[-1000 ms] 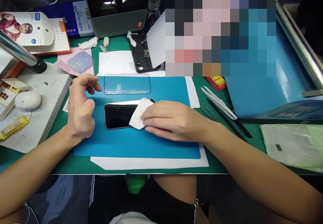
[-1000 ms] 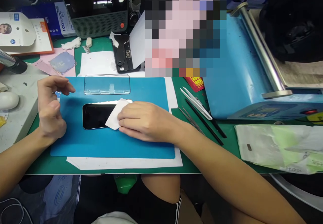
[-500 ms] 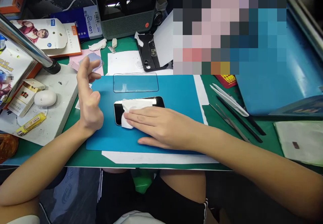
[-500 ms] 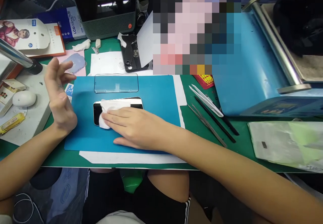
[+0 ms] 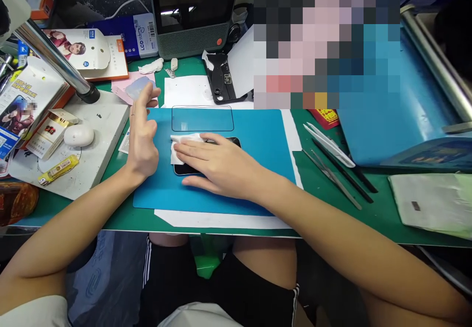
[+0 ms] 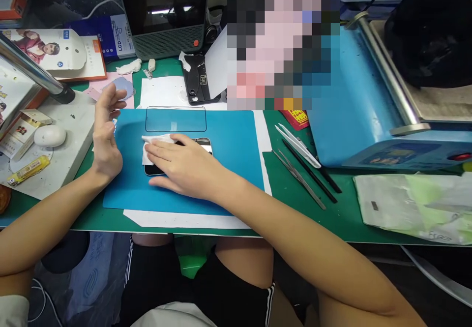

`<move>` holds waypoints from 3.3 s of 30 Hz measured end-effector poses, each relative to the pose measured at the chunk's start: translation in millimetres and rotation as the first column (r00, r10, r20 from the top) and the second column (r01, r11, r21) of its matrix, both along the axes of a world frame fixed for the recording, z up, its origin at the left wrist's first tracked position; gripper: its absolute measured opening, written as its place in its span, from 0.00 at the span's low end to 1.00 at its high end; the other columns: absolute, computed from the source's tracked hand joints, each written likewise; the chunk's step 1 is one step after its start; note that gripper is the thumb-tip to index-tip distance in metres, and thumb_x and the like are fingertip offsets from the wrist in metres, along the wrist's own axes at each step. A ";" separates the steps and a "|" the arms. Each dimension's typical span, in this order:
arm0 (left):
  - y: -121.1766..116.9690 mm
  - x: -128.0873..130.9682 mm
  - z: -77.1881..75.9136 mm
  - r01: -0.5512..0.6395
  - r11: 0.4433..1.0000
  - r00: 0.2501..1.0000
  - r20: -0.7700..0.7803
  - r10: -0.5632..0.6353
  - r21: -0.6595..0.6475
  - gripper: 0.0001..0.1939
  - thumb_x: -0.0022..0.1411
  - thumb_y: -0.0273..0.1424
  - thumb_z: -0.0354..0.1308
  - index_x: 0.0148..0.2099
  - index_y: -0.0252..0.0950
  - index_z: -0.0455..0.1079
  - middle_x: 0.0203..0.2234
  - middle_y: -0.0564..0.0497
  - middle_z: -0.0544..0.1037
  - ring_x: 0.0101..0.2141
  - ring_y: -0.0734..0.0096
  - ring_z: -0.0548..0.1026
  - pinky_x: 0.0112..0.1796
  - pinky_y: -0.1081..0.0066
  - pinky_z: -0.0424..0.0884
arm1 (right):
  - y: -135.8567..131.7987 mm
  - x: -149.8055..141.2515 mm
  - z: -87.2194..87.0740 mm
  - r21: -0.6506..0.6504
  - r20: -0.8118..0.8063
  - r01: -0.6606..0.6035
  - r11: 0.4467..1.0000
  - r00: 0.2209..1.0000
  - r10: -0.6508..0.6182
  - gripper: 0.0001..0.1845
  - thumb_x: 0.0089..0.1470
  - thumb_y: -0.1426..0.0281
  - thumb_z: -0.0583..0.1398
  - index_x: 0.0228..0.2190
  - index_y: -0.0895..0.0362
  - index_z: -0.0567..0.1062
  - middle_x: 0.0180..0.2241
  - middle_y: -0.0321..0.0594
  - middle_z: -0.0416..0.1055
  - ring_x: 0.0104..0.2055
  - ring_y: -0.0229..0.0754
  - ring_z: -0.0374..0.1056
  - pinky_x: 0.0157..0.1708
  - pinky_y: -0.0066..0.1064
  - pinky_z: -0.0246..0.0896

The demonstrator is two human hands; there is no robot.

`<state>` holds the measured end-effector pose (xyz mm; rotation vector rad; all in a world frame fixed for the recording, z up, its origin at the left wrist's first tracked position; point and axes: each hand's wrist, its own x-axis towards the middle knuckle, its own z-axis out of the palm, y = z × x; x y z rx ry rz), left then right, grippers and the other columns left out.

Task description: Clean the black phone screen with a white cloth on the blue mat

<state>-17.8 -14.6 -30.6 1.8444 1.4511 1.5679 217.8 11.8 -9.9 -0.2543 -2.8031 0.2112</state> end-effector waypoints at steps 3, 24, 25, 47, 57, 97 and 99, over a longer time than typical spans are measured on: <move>1.2 0.5 -1.2 0.011 1.000 1.000 0.024 -0.010 -0.021 0.35 0.76 0.61 0.46 0.74 0.50 0.63 0.69 0.46 0.72 0.66 0.45 0.71 0.67 0.45 0.65 | 2.1 -6.3 -1.2 0.013 -0.021 -0.060 0.998 0.998 0.060 0.30 0.77 0.54 0.54 0.61 0.67 0.77 0.65 0.55 0.76 0.69 0.56 0.71 0.65 0.49 0.69; 3.9 3.9 -4.6 -0.004 0.996 0.999 0.033 0.007 -0.091 0.34 0.74 0.64 0.45 0.66 0.48 0.70 0.60 0.45 0.77 0.63 0.43 0.72 0.66 0.42 0.65 | 14.9 -1.5 -3.2 -0.039 -0.106 -0.035 0.999 0.994 0.031 0.18 0.77 0.65 0.56 0.52 0.61 0.82 0.56 0.50 0.83 0.60 0.54 0.75 0.60 0.51 0.67; 3.6 4.7 -4.2 -0.012 0.995 0.999 0.033 0.015 -0.096 0.34 0.74 0.64 0.45 0.65 0.47 0.70 0.60 0.44 0.77 0.63 0.44 0.72 0.66 0.42 0.64 | 12.8 -3.6 -2.9 -0.046 -0.104 -0.032 0.998 0.994 0.028 0.18 0.77 0.65 0.55 0.53 0.61 0.82 0.56 0.50 0.83 0.61 0.55 0.75 0.60 0.52 0.66; 0.0 12.3 8.2 -0.048 0.987 0.998 0.035 0.054 -0.152 0.15 0.70 0.42 0.46 0.45 0.44 0.71 0.46 0.44 0.80 0.51 0.50 0.75 0.60 0.46 0.67 | -13.5 -8.6 -6.3 -0.034 -0.174 -0.051 0.998 0.984 0.044 0.18 0.76 0.69 0.55 0.47 0.62 0.84 0.49 0.52 0.85 0.50 0.51 0.78 0.58 0.54 0.77; 0.9 14.6 12.1 -0.033 0.976 0.999 0.028 0.040 -0.214 0.13 0.70 0.40 0.44 0.34 0.44 0.64 0.33 0.46 0.75 0.37 0.53 0.69 0.44 0.50 0.66 | -23.0 -4.4 -1.1 -0.062 -0.115 0.084 0.995 0.989 -0.090 0.16 0.76 0.72 0.55 0.48 0.65 0.83 0.49 0.57 0.83 0.50 0.54 0.79 0.55 0.52 0.78; 2.9 22.5 17.3 0.006 0.955 1.000 0.016 -0.001 -0.297 0.12 0.67 0.33 0.42 0.28 0.43 0.52 0.25 0.51 0.60 0.30 0.60 0.57 0.36 0.56 0.55 | 6.5 -15.5 -6.5 -0.129 -0.102 0.016 0.991 0.994 -0.029 0.18 0.75 0.77 0.51 0.51 0.66 0.81 0.52 0.55 0.82 0.54 0.54 0.78 0.55 0.48 0.78; 2.3 23.1 18.3 0.007 0.954 1.000 0.012 -0.004 -0.300 0.12 0.67 0.33 0.42 0.28 0.43 0.52 0.25 0.51 0.60 0.30 0.60 0.57 0.36 0.56 0.55 | 6.4 -14.0 -6.3 -0.109 -0.097 0.002 0.994 0.995 -0.013 0.18 0.75 0.76 0.52 0.51 0.65 0.81 0.52 0.54 0.82 0.54 0.54 0.78 0.55 0.49 0.77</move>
